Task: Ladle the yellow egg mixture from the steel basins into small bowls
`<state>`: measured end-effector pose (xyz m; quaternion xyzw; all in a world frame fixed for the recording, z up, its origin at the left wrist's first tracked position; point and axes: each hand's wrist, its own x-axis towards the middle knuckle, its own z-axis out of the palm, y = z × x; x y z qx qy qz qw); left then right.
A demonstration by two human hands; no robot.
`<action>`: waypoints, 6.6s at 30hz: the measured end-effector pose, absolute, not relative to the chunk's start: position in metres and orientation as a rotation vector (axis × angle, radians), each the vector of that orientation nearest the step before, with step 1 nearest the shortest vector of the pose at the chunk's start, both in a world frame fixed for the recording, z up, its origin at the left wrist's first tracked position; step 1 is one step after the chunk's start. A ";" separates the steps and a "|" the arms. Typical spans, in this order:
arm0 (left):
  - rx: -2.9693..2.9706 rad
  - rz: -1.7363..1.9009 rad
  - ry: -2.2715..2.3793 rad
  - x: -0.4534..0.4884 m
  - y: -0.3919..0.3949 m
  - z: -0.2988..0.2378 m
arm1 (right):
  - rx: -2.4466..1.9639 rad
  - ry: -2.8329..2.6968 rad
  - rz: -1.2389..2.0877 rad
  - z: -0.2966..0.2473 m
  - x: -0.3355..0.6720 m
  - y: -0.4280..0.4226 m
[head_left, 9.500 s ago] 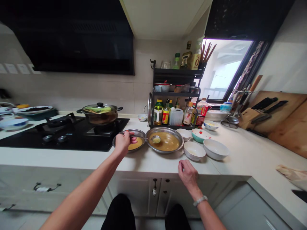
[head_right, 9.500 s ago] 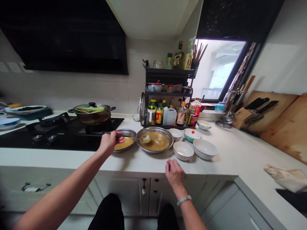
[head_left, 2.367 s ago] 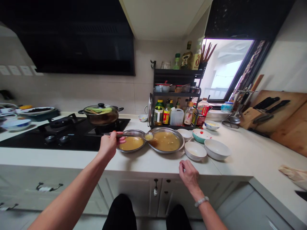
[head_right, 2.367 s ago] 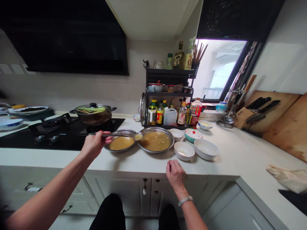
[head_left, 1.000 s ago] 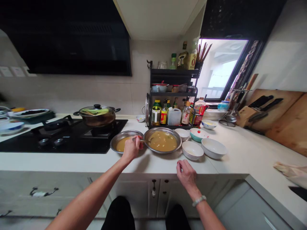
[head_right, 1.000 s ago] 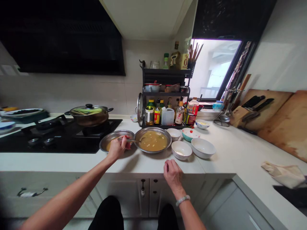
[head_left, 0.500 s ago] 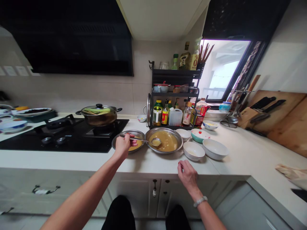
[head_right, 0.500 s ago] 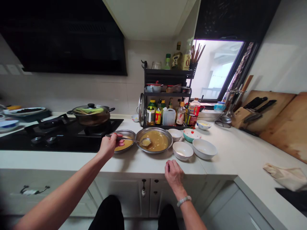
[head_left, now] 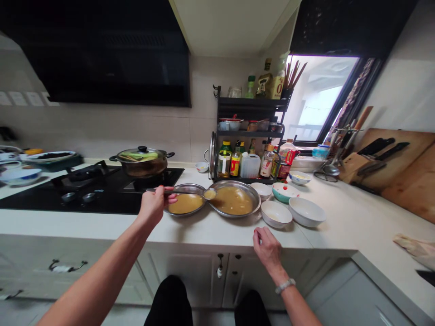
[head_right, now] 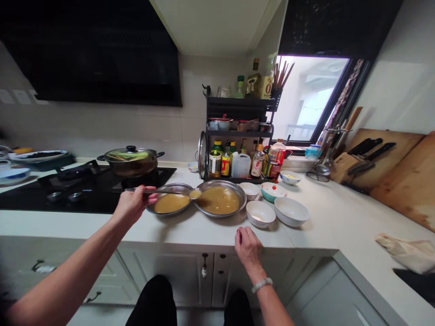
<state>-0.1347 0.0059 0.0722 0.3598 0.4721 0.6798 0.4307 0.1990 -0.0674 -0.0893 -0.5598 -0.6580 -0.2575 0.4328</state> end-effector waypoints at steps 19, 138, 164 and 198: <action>1.955 1.644 1.470 -0.171 -0.024 0.046 | -1.390 -1.636 -0.650 -0.088 0.199 -0.068; 1.009 1.493 1.163 -0.059 0.016 0.041 | -1.408 -1.632 -0.632 -0.087 0.198 -0.070; 0.934 1.679 1.194 -0.142 0.002 0.087 | -1.384 -1.634 -0.635 -0.089 0.199 -0.068; 3.083 0.573 0.578 -0.019 -0.058 0.089 | -1.064 -1.686 -0.226 -0.003 0.155 -0.104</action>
